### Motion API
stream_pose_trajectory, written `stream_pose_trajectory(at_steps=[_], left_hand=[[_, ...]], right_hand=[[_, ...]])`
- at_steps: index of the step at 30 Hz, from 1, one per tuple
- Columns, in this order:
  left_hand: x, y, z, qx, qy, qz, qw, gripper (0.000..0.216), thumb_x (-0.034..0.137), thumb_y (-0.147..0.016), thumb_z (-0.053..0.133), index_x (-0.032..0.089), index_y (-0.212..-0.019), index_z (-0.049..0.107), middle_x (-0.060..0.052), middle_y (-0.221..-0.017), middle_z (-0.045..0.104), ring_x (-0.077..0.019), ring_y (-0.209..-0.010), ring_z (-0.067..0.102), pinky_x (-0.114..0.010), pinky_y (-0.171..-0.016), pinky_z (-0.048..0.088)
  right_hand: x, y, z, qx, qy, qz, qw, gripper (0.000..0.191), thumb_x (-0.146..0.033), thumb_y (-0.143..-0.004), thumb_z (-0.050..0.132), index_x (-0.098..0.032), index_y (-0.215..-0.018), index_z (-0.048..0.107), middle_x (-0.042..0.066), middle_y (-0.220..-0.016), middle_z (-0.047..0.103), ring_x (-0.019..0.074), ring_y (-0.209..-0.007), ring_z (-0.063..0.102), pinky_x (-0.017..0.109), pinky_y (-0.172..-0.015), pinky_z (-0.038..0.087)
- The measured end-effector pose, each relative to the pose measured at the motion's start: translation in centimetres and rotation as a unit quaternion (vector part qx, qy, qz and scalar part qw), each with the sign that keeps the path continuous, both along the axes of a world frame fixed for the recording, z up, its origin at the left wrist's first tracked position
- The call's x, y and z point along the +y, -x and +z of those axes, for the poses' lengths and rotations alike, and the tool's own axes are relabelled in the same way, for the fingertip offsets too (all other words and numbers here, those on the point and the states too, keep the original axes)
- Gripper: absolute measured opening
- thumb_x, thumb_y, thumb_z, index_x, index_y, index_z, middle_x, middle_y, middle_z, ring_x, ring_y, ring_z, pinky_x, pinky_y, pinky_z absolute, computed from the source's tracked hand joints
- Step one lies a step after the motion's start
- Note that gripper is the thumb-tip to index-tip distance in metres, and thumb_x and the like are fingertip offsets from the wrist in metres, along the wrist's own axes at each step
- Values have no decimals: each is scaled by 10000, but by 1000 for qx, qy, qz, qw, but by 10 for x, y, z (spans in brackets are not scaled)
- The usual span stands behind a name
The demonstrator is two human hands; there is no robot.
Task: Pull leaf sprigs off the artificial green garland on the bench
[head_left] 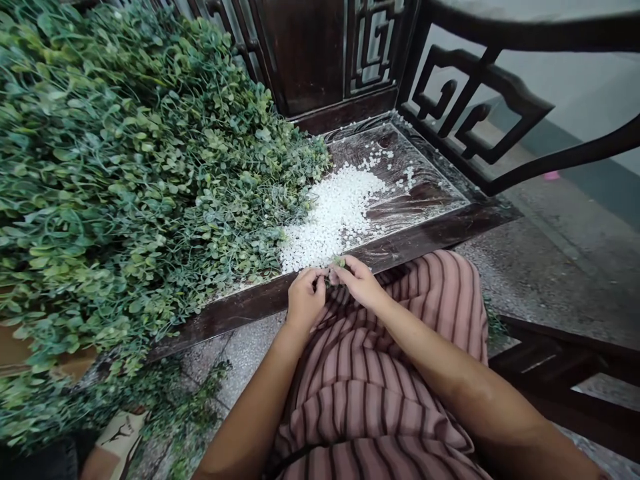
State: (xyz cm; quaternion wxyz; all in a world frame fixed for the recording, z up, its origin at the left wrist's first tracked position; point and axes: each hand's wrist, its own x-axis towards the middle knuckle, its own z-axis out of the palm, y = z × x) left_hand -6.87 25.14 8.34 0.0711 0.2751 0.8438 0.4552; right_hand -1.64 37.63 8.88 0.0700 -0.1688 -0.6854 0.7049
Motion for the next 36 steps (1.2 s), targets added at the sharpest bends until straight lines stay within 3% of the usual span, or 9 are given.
stream_pose_trajectory(at_steps=[4, 8, 11, 14, 18, 20, 25, 31, 36], left_hand=[[17, 32, -10, 61, -1, 23, 998, 244, 70, -742, 436, 184, -814, 639, -50, -845, 635, -165, -830, 587, -295, -798, 469], [37, 65, -14, 75, 10, 54, 996, 240, 53, -709, 453, 182, -757, 649, -49, -786, 598, -182, -808, 574, -322, -807, 467], [42, 73, -17, 75, -18, 68, 995, 251, 49, -700, 457, 184, -777, 654, -49, -808, 587, -171, -801, 569, -312, -798, 467], [34, 63, -17, 70, -69, 93, 991, 244, 79, -728, 450, 179, -822, 652, -55, -866, 586, -154, -808, 569, -289, -771, 468], [18, 38, -3, 9, -104, 107, 989, 198, 140, -764, 465, 169, -811, 655, -40, -817, 606, -133, -752, 568, -264, -721, 462], [13, 26, 9, -33, -111, 92, 989, 182, 198, -787, 486, 171, -827, 661, -39, -822, 620, -130, -763, 571, -255, -714, 457], [13, 6, 31, -68, -108, 26, 992, 189, 275, -761, 571, 190, -898, 671, -32, -867, 623, -109, -712, 539, -232, -659, 440], [15, 2, 29, -94, -90, 10, 991, 157, 216, -736, 558, 193, -840, 673, 4, -705, 580, -102, -618, 481, -237, -630, 413], [14, 4, 32, -127, -113, 20, 985, 125, 259, -750, 551, 184, -737, 649, -8, -718, 583, -117, -667, 523, -243, -647, 424]], right_hand=[[13, 34, -11, 40, -63, -52, 996, 182, -366, -712, 516, -184, -703, 510, -1, -686, 523, 151, -709, 507, 294, -704, 412], [25, 56, -11, 58, -12, -87, 994, 188, -368, -690, 524, -184, -730, 513, -10, -674, 511, 139, -674, 489, 289, -695, 414], [34, 52, -3, 79, -17, -114, 990, 227, -400, -691, 561, -185, -753, 523, -16, -669, 498, 128, -657, 470, 272, -661, 404], [40, 38, 9, 77, -1, -117, 990, 289, -466, -724, 576, -189, -786, 523, -43, -586, 437, 103, -565, 427, 242, -564, 369], [37, 18, 18, 33, 142, -100, 984, 473, -647, -679, 562, -188, -780, 503, -54, -579, 375, 68, -465, 353, 202, -417, 275], [29, 10, 20, -1, 177, -84, 981, 523, -688, -628, 578, -183, -731, 488, -49, -586, 393, 57, -445, 342, 186, -380, 243], [9, -2, 24, -15, 120, -25, 992, 433, -592, -680, 594, -173, -647, 490, -37, -556, 439, 77, -483, 430, 200, -425, 371], [5, -4, 27, 13, 96, -39, 994, 396, -559, -705, 592, -176, -660, 503, -31, -577, 462, 88, -534, 450, 219, -498, 443], [1, -4, 21, 16, 108, -35, 993, 462, -648, -701, 553, -191, -700, 480, -20, -639, 475, 106, -587, 476, 249, -546, 477]])
